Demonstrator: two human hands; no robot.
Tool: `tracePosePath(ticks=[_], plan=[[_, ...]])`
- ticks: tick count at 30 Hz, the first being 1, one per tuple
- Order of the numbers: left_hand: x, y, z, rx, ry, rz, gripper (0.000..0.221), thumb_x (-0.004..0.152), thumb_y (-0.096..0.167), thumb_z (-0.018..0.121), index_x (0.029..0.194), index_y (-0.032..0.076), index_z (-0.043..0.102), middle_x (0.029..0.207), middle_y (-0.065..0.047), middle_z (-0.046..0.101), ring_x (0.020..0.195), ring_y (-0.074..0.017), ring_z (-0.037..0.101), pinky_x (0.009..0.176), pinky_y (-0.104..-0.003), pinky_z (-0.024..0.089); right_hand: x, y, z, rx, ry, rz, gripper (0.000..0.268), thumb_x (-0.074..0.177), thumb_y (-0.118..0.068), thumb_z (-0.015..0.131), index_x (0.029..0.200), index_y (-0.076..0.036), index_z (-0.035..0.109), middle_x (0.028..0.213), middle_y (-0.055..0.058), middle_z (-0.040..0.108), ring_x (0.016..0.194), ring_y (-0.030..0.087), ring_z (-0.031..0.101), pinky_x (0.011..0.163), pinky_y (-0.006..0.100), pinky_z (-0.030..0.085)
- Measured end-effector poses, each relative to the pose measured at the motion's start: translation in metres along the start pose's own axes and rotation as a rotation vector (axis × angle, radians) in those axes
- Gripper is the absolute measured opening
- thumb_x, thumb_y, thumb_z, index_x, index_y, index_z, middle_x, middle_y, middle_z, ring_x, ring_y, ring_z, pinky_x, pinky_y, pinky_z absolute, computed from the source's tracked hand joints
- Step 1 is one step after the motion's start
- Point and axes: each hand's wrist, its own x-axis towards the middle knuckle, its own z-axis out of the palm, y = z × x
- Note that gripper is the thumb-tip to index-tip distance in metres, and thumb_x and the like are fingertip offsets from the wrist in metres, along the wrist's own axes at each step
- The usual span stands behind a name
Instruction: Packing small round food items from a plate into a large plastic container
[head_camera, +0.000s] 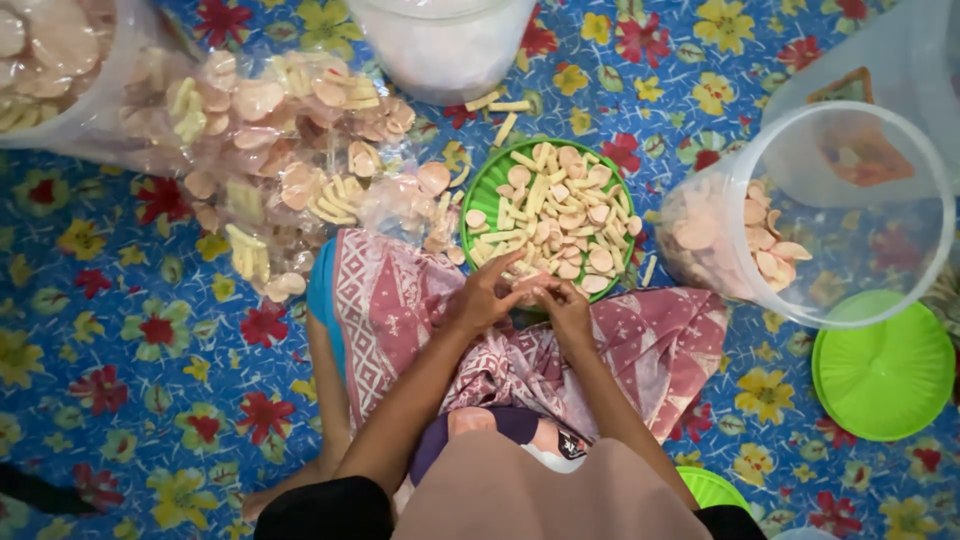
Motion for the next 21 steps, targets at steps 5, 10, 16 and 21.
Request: tracePosePath(ticks=[5,10,16,21], plan=[[0.0,-0.008,0.001,-0.002,0.023,-0.006,0.062,0.068,0.015,0.078,0.126,0.02,0.055,0.115,-0.007,0.061,0.101,-0.0271,0.06,0.09,-0.038,0.045,0.013,0.018,-0.003,0.063,0.041,-0.009,0.022,0.075,-0.015,0.076,0.093,-0.006,0.067,0.094,0.007,0.063,0.075,0.012,0.06,0.069,0.021,0.052],[0.001,0.006,-0.006,-0.085,0.068,0.004,0.064,0.07,0.012,0.077,0.128,0.021,0.053,0.118,-0.005,0.06,0.094,-0.0246,0.063,0.081,-0.033,0.051,0.004,-0.005,-0.002,0.092,0.054,0.024,0.016,0.079,-0.013,0.072,0.094,-0.01,0.065,0.085,0.005,0.063,0.068,0.012,0.062,0.063,0.024,0.056],[0.0,0.023,-0.013,-0.288,0.085,-0.206,0.091,0.074,-0.007,0.068,0.146,0.013,0.017,0.103,-0.019,0.059,0.083,-0.0317,0.067,0.071,-0.037,0.056,0.013,-0.003,-0.007,0.08,0.097,-0.074,0.01,0.079,-0.012,0.072,0.084,-0.01,0.063,0.076,-0.001,0.059,0.061,0.006,0.059,0.058,0.019,0.054],[-0.002,0.0,-0.006,-0.479,0.096,-0.299,0.094,0.07,-0.001,0.076,0.145,0.017,0.022,0.089,-0.009,0.064,0.074,-0.0125,0.066,0.064,-0.018,0.053,0.014,0.0,-0.004,0.113,0.13,-0.109,0.012,0.078,-0.008,0.07,0.086,-0.008,0.061,0.075,0.005,0.062,0.063,0.009,0.061,0.06,0.021,0.055]])
